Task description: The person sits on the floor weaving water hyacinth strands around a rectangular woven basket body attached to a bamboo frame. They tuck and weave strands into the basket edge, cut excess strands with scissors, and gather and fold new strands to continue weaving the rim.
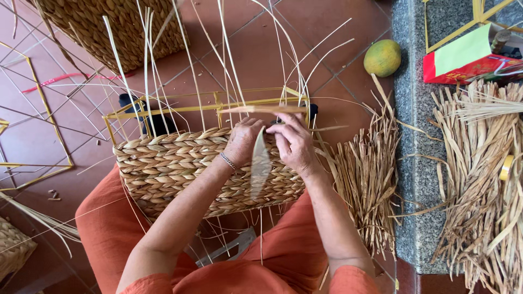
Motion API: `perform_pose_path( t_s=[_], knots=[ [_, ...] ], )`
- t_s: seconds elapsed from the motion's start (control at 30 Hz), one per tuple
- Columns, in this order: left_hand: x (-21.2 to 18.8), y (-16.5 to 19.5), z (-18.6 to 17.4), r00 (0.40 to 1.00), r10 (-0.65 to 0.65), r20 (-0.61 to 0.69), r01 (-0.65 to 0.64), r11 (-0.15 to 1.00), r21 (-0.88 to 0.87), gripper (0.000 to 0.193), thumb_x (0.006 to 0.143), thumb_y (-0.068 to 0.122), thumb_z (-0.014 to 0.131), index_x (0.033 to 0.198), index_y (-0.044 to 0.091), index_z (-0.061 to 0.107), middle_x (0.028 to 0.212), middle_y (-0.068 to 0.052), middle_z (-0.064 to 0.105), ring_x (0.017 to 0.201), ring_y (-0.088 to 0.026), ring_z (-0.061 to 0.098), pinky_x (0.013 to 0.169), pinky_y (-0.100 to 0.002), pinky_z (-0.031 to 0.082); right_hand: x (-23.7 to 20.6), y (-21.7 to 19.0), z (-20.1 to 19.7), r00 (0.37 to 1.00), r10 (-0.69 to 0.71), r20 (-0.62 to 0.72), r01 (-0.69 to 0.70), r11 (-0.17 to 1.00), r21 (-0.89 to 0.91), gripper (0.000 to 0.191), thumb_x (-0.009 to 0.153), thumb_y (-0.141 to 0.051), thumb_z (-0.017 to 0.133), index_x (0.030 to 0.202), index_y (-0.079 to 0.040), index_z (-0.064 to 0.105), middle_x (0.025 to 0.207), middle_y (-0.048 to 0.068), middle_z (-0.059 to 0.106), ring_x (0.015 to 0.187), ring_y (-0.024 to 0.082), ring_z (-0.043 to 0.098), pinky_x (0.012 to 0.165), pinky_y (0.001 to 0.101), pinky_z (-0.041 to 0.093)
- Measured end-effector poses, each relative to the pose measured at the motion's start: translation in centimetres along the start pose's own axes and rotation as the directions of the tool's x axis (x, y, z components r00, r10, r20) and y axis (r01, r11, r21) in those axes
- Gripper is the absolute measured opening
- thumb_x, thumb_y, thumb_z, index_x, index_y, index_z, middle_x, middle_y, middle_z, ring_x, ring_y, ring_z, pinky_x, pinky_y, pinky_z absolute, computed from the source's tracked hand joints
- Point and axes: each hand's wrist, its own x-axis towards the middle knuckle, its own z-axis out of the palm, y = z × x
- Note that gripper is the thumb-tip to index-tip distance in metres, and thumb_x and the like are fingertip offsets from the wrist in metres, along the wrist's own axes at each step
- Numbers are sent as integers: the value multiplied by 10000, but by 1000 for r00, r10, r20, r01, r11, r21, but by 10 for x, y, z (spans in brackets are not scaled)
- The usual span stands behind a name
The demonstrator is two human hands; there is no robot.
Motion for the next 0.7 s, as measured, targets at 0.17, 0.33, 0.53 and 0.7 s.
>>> perform_pose_path(
  t_s=[0.17,0.33,0.53,0.7],
  knots=[
    [-6,8,-6,987,-158,36,161,982,-96,131,929,83,718,1039,91,648,920,-79,688,880,-296,697,794,-426,566,8,11,-9,996,48,80,-8,900,-436,170,938,-171,778,1076,-77,747,1044,30,726,995,224,619,1020,524,379],
    [-18,10,-8,999,-27,24,28,998,-59,243,882,15,676,1101,77,591,1178,-129,593,823,-321,685,639,-436,570,-4,27,6,987,159,26,-125,858,-498,287,826,-368,861,840,-138,690,848,36,643,907,255,571,928,504,352],
    [-22,-2,-7,999,36,13,-35,997,-74,237,893,2,640,1081,41,499,1098,-173,647,821,-337,696,614,-429,563,-13,43,22,992,129,-10,-118,868,-482,342,844,-375,863,842,-108,649,839,39,634,858,237,572,895,487,368],
    [-2,1,10,971,-239,31,240,970,-44,168,1000,74,627,1071,84,475,729,-141,685,645,-342,689,558,-462,522,-43,37,16,978,206,43,-164,877,-452,294,918,-312,849,847,-107,650,830,24,645,797,207,584,813,435,359]
  ],
)
